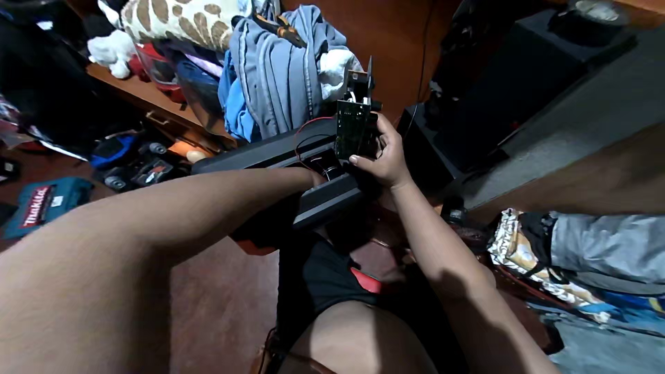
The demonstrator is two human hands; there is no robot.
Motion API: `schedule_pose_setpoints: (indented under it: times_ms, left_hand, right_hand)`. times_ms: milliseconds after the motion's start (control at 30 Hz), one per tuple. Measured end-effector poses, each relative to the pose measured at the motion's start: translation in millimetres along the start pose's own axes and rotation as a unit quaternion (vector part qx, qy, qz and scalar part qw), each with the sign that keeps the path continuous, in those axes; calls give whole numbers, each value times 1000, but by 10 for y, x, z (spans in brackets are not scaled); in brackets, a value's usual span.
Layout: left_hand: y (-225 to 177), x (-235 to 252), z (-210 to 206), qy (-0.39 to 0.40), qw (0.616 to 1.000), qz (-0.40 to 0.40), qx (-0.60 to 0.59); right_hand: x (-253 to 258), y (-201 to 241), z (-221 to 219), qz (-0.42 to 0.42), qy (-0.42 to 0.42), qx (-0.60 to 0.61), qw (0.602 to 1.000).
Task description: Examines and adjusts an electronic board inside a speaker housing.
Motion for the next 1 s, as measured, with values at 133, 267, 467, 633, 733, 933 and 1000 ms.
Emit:
schedule_pose_setpoints:
  times_ms: [133,267,467,633,733,933,1000]
  left_hand:
    - [292,-136,51,-21,999,-3,-47]
    - [325,-439,50,-46,940,53,-334]
    - [173,-1250,252,-256,938,29,-231]
    - [313,-1570,110,-381,837,-4,-392]
    - [377,-1600,-39,-437,779,-57,-446]
    - [392,-1621,-209,-497,742,-104,-438]
    - [387,-1641,-232,-507,741,-103,-427]
  right_hand:
    - [0,-4,18,-1,-1,-20,1000]
    - [16,-16,6,2,0,-12,1000]
    - [20,0,17,8,7,-34,999]
    - [11,6,27,8,11,-28,1000]
    - [3,31,25,4,8,-36,999]
    - [-13,47,27,-5,4,-31,1000]
    - [-13,49,23,-4,1,-33,999]
Point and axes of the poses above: each hand's wrist, its own x-axis towards the middle knuckle, its own z-axis out of the back of the hand, y = z × x, the point moved 2 cm from there along x, towards the middle knuckle, and after that the axes turned 2 degrees about x, right-handed, at the moved point
